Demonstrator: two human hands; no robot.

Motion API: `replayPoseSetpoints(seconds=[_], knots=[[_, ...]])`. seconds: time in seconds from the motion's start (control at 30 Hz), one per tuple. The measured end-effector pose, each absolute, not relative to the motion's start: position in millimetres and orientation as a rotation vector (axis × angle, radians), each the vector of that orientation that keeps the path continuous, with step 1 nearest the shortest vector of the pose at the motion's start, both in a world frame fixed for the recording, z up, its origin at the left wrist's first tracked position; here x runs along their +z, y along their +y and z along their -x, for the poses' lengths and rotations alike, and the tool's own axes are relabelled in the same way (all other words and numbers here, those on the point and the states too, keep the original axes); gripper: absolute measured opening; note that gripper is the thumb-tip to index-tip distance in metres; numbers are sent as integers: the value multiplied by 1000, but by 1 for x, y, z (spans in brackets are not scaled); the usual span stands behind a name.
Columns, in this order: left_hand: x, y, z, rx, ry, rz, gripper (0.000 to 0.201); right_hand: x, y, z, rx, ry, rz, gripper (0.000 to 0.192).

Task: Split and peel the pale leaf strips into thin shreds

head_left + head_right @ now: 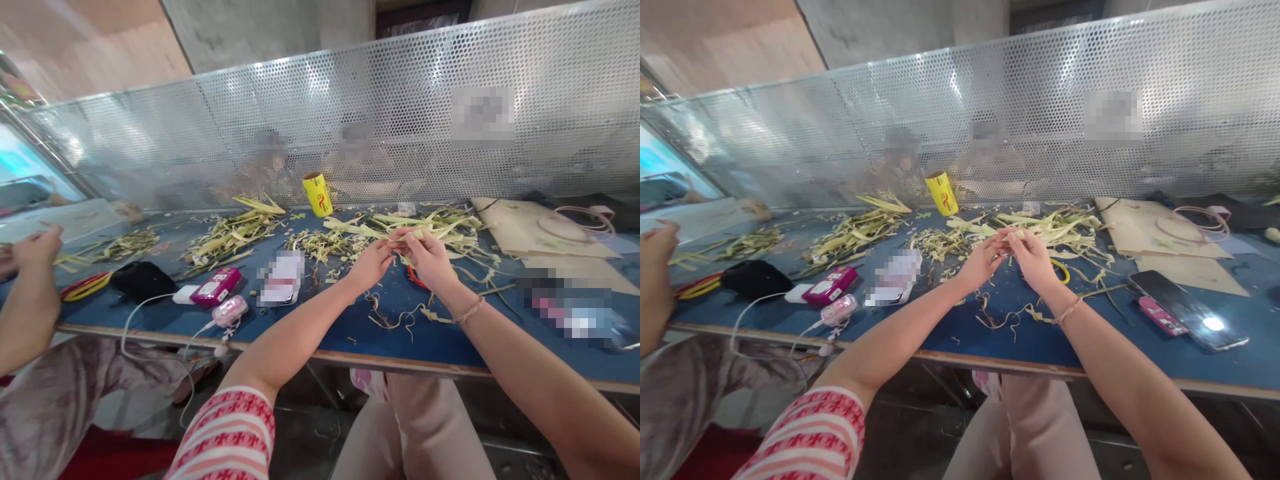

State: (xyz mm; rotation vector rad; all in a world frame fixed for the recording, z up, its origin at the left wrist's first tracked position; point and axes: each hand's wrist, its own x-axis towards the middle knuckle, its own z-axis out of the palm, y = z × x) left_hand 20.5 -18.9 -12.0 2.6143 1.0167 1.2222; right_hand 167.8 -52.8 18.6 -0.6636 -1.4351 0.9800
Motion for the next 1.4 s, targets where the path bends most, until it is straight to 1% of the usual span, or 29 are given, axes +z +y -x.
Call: replayPoseSetpoints(seconds=[0.3,0.47,0.6,0.83,1.0,1.1,1.23,1.3,1.37,1.4], knots=[[-11,-21,-16,1197,1160,-2719,25,25,-56,-167,1090,-1326,603,33],[-8,-21,-15,1180,1190,-2772,25,26,-57,-167,1102,-1389,612,33],[-2,-26,-15,1173,1262,-2755,23,24,-61,-167,1192,-1460,538,30],[2,-29,-14,1077,1390,-2890,26,22,-60,-171,1251,-1415,507,26],[5,-27,-9,963,1375,-3050,19,23,-61,-170,1368,-1444,501,23],[8,-27,-8,1008,1366,-3018,23,24,-65,-168,1379,-1488,497,24],[8,-27,-10,1203,1275,-2928,20,25,-65,-170,1222,-1512,527,25],[7,-27,-11,1308,1201,-2869,23,24,-61,-173,1043,-1523,580,36],[6,-26,-11,1384,1123,-2813,25,21,-56,-176,796,-1568,662,46],[5,-26,-11,1410,1096,-2786,25,20,-53,-177,658,-1605,710,46]])
